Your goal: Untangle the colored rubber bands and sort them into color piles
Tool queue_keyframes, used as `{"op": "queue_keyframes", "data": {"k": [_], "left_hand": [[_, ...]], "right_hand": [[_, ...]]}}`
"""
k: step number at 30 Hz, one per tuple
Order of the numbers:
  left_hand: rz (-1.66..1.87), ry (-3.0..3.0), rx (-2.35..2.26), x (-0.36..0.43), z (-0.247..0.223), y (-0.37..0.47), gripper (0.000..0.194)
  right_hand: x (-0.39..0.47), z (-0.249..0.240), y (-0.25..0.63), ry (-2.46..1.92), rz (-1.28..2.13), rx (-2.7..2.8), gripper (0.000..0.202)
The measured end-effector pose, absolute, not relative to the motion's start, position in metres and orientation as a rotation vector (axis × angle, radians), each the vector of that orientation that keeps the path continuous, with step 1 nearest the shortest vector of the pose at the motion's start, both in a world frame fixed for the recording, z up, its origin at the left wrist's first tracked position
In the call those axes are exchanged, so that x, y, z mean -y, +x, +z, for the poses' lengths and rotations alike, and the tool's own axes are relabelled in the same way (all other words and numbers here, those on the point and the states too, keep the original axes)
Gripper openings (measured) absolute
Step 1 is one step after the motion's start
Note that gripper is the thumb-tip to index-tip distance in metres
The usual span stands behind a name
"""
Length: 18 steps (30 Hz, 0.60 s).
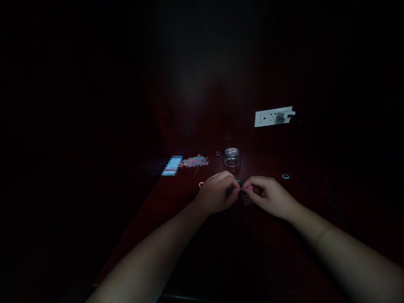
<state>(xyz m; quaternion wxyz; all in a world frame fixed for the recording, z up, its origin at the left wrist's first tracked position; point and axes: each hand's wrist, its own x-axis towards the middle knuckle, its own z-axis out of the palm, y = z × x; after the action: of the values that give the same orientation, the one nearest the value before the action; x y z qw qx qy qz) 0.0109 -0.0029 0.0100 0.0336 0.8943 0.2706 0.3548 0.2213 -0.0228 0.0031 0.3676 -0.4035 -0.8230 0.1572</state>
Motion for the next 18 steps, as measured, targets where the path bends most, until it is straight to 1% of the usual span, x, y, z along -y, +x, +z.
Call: {"op": "queue_keyframes", "data": {"k": [10,18], "left_hand": [[1.029,2.768,-0.862,0.0042,0.0097,0.0124,0.011],[1.011,2.776,-0.872,0.0059,0.0107,0.0121,0.012]], "right_hand": [[0.0206,0.0025,0.2216,-1.011,0.382,2.138,0.011],[0.0209,0.004,0.2207,-0.977,0.389,2.128,0.016]]}}
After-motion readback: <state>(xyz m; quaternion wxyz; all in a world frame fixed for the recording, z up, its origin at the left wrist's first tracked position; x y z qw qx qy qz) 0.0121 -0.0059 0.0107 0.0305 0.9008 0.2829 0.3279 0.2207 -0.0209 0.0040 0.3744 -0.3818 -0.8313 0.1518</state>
